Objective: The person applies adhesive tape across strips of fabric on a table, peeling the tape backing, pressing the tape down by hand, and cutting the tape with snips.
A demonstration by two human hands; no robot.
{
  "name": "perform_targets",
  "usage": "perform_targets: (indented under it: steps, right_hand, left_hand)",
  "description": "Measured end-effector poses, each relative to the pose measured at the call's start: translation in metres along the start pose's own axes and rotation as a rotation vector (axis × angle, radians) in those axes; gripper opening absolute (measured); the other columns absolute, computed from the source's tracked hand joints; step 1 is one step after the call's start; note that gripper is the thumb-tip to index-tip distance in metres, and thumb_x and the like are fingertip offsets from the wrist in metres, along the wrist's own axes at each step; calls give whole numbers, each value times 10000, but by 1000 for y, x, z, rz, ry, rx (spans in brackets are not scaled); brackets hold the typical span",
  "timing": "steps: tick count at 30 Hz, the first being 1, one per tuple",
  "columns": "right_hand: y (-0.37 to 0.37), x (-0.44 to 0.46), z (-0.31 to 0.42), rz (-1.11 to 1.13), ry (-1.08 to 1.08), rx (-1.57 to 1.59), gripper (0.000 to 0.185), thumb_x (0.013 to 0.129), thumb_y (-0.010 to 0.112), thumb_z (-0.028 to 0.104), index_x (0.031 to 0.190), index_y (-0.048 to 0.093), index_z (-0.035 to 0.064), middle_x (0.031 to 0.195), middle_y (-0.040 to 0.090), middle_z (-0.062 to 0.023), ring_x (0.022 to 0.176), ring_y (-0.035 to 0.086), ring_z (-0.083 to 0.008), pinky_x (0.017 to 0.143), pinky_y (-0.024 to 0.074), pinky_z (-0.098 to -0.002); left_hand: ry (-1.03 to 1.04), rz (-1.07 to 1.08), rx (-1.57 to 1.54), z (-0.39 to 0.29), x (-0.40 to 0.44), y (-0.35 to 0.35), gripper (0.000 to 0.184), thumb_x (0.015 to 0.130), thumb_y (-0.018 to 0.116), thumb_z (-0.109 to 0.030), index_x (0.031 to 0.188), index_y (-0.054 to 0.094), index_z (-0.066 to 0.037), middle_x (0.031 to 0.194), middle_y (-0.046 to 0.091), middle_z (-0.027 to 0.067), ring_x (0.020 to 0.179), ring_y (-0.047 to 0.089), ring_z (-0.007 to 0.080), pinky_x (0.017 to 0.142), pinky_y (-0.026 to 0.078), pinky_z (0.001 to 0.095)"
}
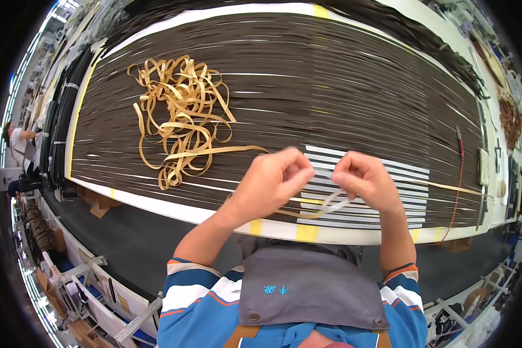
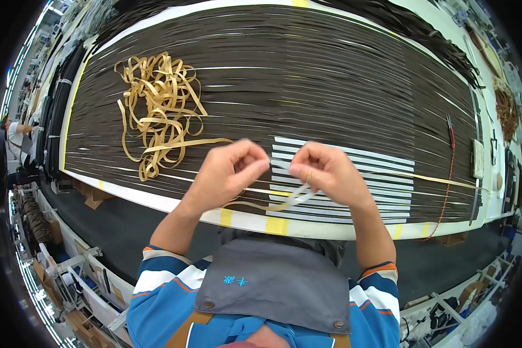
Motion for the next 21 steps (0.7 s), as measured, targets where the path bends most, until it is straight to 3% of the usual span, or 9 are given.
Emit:
perform_targets:
  steps: [4,5,6,9,21]
  right_hand:
    - [-25,23,1,-127,-23,-116,163,912,669,167,832,624,32,682,546,45,621,480,-28,545,392,-188]
    - [-28,30,-1,-126,4,-146,170,908,669,167,822,621,29,672,546,41,615,478,-31,545,393,-195]
    - [-31,36,-3,-125,31,-175,177,904,670,168,812,618,25,662,546,37,609,476,-35,544,394,-202]
    - [-30,52,-6,-141,122,-286,196,896,668,174,787,617,20,632,541,28,592,466,-46,539,386,-222]
    - [-33,77,-25,-183,212,-465,252,872,676,225,771,643,-3,598,541,0,573,464,-89,539,389,-288]
  left_hand:
    - [101,-99,306,16,38,-15,113,907,622,-72,932,632,38,708,617,55,602,536,98,563,449,266]
    - [121,-72,381,22,48,-17,118,894,614,-79,923,637,33,759,621,94,643,584,178,611,474,314]
    - [123,-75,383,31,56,-18,118,894,614,-79,923,637,33,759,621,94,643,584,178,611,474,314]
    - [140,-16,534,46,69,-13,113,876,605,-84,920,655,8,849,599,113,804,614,287,724,487,378]
    - [187,-71,515,69,78,-2,78,878,597,-50,926,643,-10,903,599,104,798,617,297,719,498,389]
Point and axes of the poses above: each hand's wrist, its own x-axis towards the middle knuckle, its own y-axis out of the palm, z = x × y, the point moved 3 cm from there along x, towards the middle knuckle
